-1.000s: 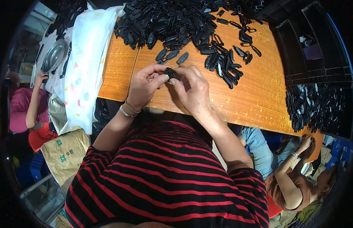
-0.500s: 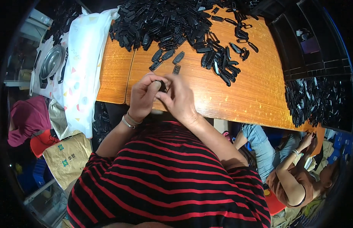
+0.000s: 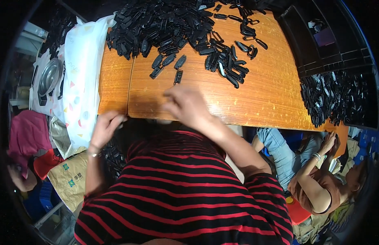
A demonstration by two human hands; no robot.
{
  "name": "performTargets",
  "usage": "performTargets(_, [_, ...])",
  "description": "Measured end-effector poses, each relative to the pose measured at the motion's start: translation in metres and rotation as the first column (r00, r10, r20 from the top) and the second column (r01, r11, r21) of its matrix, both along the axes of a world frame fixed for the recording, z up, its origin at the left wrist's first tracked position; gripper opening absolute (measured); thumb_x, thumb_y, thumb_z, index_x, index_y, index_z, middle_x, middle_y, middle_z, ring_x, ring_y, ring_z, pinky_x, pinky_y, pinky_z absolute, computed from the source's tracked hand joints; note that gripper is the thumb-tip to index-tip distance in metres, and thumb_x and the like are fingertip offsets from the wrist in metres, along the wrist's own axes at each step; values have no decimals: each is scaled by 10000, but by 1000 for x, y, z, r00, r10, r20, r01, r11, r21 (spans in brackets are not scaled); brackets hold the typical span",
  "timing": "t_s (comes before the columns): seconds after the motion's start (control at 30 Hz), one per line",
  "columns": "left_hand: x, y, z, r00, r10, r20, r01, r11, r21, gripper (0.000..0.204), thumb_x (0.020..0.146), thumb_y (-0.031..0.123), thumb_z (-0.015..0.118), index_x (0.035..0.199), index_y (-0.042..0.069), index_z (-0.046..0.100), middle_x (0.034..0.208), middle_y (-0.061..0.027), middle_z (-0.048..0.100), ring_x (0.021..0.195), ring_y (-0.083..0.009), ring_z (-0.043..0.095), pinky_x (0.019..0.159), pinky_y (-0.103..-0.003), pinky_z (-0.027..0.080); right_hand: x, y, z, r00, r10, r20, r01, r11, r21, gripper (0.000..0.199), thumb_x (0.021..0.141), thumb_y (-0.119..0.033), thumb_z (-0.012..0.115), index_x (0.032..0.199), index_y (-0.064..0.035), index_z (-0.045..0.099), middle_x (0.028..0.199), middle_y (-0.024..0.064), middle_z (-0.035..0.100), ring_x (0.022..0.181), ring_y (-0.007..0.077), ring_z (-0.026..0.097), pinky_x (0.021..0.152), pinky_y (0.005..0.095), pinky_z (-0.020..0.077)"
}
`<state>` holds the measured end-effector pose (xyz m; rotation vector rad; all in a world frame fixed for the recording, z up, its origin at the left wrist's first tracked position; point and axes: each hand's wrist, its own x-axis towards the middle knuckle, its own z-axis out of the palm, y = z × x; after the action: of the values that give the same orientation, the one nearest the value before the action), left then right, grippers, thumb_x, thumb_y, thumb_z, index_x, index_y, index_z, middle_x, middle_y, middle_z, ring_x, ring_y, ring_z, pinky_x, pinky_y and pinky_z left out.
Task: Manually assembling or sorting small black plastic hardware components at a wooden workbench.
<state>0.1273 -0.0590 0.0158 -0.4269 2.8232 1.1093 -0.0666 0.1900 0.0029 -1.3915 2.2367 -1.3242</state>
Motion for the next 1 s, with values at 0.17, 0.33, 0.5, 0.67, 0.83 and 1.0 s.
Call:
performTargets(0.17, [34, -5, 29, 988, 150, -42, -156, 953, -260, 177, 792, 130, 732, 948, 48, 710, 898, -148, 675, 796, -328, 653, 705, -382, 508, -65, 40, 19, 829, -380, -410, 464, 877, 127, 202, 823, -34, 680, 1024, -35, 663, 981, 156, 622, 794, 315, 664, 665, 391, 553])
performTargets(0.33, [-47, 38, 20, 969, 73, -237, -110, 983, -149, 176, 834, 61, 669, 1005, 21, 673, 874, -141, 661, 796, -261, 655, 715, -326, 511, -100, 35, 19, 796, -168, -581, 450, 806, 384, 264, 814, -11, 666, 1073, -60, 666, 1025, 159, 618, 799, 350, 656, 673, 418, 553])
performTargets(0.5, [-125, 80, -1, 826, -188, -532, 107, 978, -180, 172, 867, 131, 637, 1025, 67, 657, 879, -111, 639, 783, -306, 643, 672, -367, 516, -90, 22, 21, 914, -143, -380, 253, 932, 259, 235, 831, 1, 660, 1062, -42, 663, 998, 132, 654, 835, 330, 655, 722, 387, 543])
performTargets(0.67, [-157, 100, -15, 898, -182, -401, 79, 962, -261, 282, 820, 264, 703, 1017, 72, 638, 929, -119, 609, 788, -330, 638, 662, -401, 527, -95, 49, 14, 910, -260, -322, 314, 941, 127, 223, 831, 4, 672, 1053, -14, 656, 950, 152, 656, 835, 321, 658, 724, 360, 535])
performTargets(0.83, [-162, 106, -16, 914, -158, -373, 56, 961, -269, 292, 807, 269, 720, 1006, 78, 621, 916, -116, 600, 790, -320, 637, 650, -401, 520, -89, 67, 9, 895, -260, -362, 342, 921, 184, 181, 839, -21, 675, 1019, -15, 661, 924, 145, 645, 830, 331, 656, 708, 373, 535])
performTargets(1.0, [-159, 106, -14, 929, -152, -338, 54, 957, -283, 255, 817, 194, 695, 1039, 96, 617, 916, -102, 605, 791, -312, 635, 648, -398, 514, -86, 45, 7, 818, -243, -521, 449, 836, 315, 238, 820, -34, 679, 1057, -29, 655, 918, 132, 610, 727, 329, 643, 629, 403, 537])
